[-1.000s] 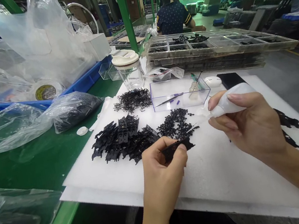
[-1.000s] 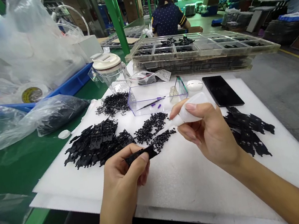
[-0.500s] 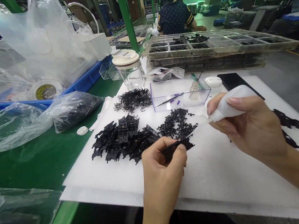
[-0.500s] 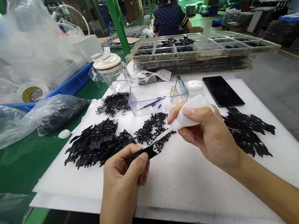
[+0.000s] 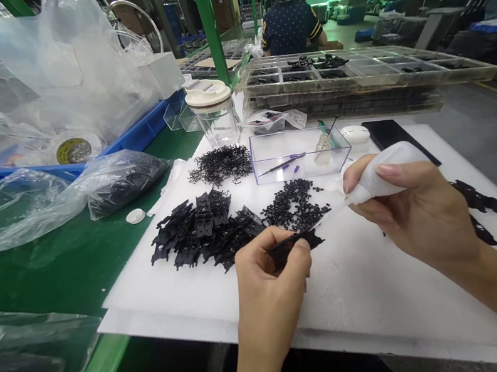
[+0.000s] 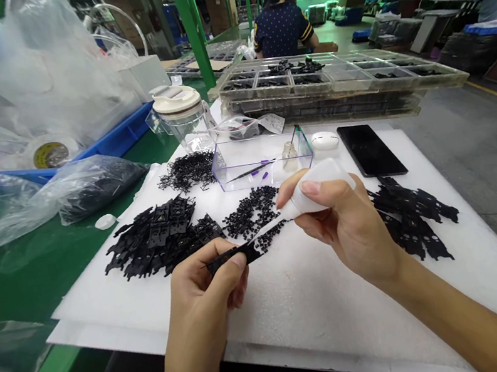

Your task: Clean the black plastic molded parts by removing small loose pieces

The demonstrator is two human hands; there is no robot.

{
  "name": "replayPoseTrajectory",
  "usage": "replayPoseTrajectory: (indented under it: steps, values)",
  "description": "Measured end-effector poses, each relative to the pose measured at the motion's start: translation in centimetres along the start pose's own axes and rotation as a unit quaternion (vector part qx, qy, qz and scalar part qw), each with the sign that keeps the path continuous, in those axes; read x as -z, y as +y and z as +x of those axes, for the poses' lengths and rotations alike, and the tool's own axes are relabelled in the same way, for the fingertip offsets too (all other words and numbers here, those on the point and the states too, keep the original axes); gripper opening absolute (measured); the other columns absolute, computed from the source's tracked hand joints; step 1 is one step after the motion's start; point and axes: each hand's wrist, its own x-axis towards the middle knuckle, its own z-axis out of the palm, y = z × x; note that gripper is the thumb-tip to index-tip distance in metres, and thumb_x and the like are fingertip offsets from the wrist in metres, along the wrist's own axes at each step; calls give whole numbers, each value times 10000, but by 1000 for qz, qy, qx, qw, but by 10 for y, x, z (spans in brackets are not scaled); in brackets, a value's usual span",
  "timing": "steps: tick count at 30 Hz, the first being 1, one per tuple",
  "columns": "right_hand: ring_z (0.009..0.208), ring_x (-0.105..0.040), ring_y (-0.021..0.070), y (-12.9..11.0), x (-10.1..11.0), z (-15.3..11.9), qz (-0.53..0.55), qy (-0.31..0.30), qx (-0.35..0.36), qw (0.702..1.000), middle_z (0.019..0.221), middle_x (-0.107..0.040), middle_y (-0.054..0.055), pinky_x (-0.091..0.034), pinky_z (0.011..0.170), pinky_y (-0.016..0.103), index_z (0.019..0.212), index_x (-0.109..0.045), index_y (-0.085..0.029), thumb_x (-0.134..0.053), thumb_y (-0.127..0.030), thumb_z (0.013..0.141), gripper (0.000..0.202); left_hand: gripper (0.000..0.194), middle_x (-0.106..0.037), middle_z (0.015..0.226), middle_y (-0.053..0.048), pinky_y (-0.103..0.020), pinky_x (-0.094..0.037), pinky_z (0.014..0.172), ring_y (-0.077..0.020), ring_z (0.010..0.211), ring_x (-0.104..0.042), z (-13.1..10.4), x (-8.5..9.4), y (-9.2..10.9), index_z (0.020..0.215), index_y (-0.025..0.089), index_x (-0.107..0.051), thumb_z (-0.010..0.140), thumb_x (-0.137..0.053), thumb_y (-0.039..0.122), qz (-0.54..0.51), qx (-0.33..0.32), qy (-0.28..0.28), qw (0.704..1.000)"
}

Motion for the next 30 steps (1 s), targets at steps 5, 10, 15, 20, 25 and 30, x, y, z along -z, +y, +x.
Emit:
replayPoseTrajectory:
  steps: [5,10,15,20,25,30]
  values:
    - [448,-241,119,0,-1,0,-4,1,1,1000,470,-309,-22,-136,469,310,797,-774,-198,-561,-344,925,288,216,-438,477,58,-205,-271,447,-82,461,-351,0,0,0,626,188,-565,778,-666,303,-1,-6,-2,1000]
    - [444,-247,120,-1,-1,0,-2,8,9,1000,464,-308,-22,-138,469,307,796,-771,-200,-547,-322,925,286,208,-440,479,61,-204,-272,446,-81,461,-352,0,0,-1,628,191,-566,781,-660,296,2,-8,-1,1000]
    - [435,-252,117,-1,-2,0,0,4,11,1000,457,-309,-25,-143,457,297,796,-772,-190,-551,-321,925,288,213,-446,482,61,-200,-283,443,-80,460,-355,0,1,-1,625,193,-568,784,-666,294,-2,-4,-5,1000]
    - [431,-252,122,0,-1,0,0,8,11,1000,454,-312,-23,-148,453,301,792,-772,-201,-563,-333,916,276,211,-444,481,59,-203,-283,444,-81,458,-358,0,1,-1,625,190,-570,781,-666,294,0,-9,-4,1000]
    - [430,-232,123,-2,0,0,3,0,3,1000,440,-280,-21,-128,460,311,751,-767,-192,-544,-323,907,301,216,-447,491,60,-193,-293,445,-78,463,-366,1,1,-2,625,189,-565,790,-658,292,5,-13,-4,1000]
    - [421,-237,116,-2,-1,0,4,-14,-4,1000,446,-289,-17,-111,461,316,736,-769,-182,-557,-314,909,304,219,-447,490,64,-188,-302,447,-77,464,-370,1,2,-2,623,189,-555,795,-651,284,9,-15,-7,1000]
